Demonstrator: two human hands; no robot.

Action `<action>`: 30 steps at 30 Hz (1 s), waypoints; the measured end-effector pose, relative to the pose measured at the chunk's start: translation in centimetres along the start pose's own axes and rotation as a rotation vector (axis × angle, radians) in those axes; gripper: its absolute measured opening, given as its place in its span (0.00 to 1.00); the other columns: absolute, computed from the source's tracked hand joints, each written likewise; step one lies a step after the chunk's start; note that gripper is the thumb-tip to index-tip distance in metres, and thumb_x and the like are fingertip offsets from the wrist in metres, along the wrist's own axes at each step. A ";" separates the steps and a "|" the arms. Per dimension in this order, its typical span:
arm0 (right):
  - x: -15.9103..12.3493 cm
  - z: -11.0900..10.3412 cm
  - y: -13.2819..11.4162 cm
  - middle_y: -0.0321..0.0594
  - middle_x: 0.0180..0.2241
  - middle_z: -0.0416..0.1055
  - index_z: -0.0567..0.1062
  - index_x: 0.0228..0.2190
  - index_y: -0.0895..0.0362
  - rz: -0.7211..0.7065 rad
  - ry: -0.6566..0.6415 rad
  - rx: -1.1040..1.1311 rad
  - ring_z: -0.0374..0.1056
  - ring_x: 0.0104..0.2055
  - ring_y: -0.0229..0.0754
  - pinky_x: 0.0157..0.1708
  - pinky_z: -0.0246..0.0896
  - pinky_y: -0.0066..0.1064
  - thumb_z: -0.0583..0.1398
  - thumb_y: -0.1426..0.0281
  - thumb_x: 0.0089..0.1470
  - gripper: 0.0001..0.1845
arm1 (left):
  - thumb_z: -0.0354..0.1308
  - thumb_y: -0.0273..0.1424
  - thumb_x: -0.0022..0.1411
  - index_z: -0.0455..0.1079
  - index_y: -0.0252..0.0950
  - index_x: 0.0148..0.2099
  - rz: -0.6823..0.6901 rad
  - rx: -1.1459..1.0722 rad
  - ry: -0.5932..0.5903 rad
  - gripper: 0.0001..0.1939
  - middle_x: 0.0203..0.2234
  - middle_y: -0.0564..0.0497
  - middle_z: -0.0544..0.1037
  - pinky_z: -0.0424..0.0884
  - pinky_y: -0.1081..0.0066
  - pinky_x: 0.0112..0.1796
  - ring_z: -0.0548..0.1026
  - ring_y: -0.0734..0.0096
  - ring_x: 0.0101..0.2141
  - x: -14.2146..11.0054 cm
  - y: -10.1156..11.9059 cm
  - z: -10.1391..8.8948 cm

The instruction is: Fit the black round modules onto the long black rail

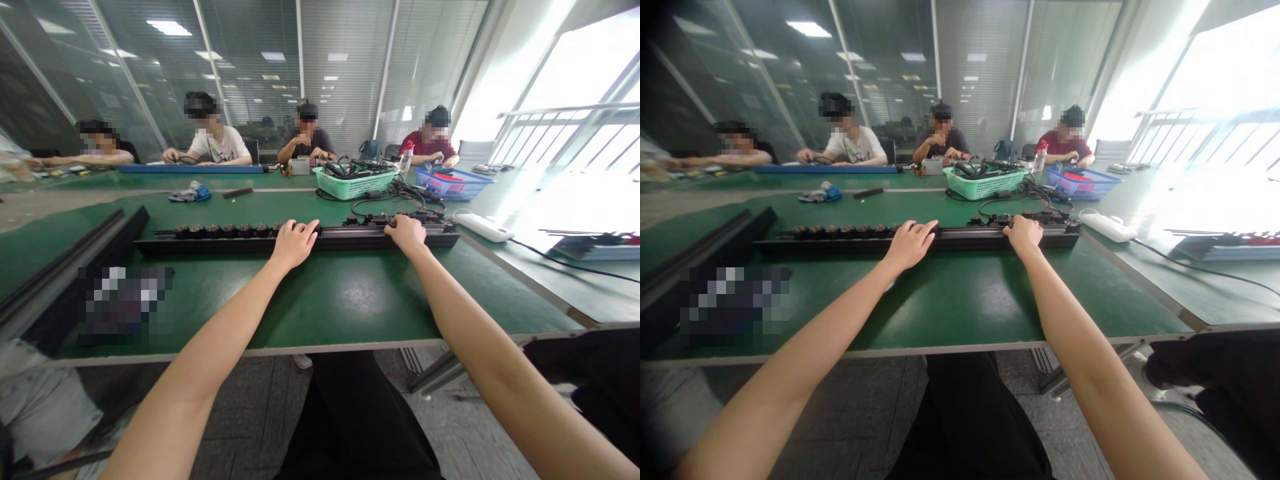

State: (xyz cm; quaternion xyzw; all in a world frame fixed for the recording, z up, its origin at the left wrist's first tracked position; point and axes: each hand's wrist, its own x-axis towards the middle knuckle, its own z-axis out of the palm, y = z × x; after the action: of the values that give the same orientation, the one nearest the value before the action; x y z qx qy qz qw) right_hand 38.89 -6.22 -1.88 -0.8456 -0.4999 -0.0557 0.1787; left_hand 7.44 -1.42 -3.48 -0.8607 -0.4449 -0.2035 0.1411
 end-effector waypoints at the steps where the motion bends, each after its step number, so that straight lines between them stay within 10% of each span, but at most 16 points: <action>1: 0.0 0.0 0.0 0.52 0.50 0.81 0.82 0.52 0.55 0.000 -0.001 0.000 0.73 0.55 0.56 0.52 0.65 0.42 0.60 0.60 0.65 0.19 | 0.41 0.39 0.80 0.63 0.41 0.75 -0.002 0.004 -0.003 0.28 0.59 0.42 0.80 0.64 0.49 0.63 0.68 0.45 0.62 0.0 0.0 0.0; 30: 0.0 -0.4 0.3 0.56 0.53 0.80 0.82 0.54 0.57 0.043 -0.012 0.000 0.73 0.59 0.58 0.54 0.66 0.43 0.61 0.61 0.66 0.20 | 0.43 0.38 0.80 0.63 0.40 0.75 -0.009 0.011 -0.013 0.27 0.60 0.42 0.80 0.64 0.50 0.64 0.68 0.45 0.63 0.0 0.1 -0.1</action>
State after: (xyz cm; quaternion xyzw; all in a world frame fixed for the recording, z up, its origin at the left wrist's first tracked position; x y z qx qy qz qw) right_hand 39.16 -6.43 -1.58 -0.8565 -0.4827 -0.0469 0.1768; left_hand 7.53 -1.50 -3.38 -0.8590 -0.4509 -0.1963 0.1421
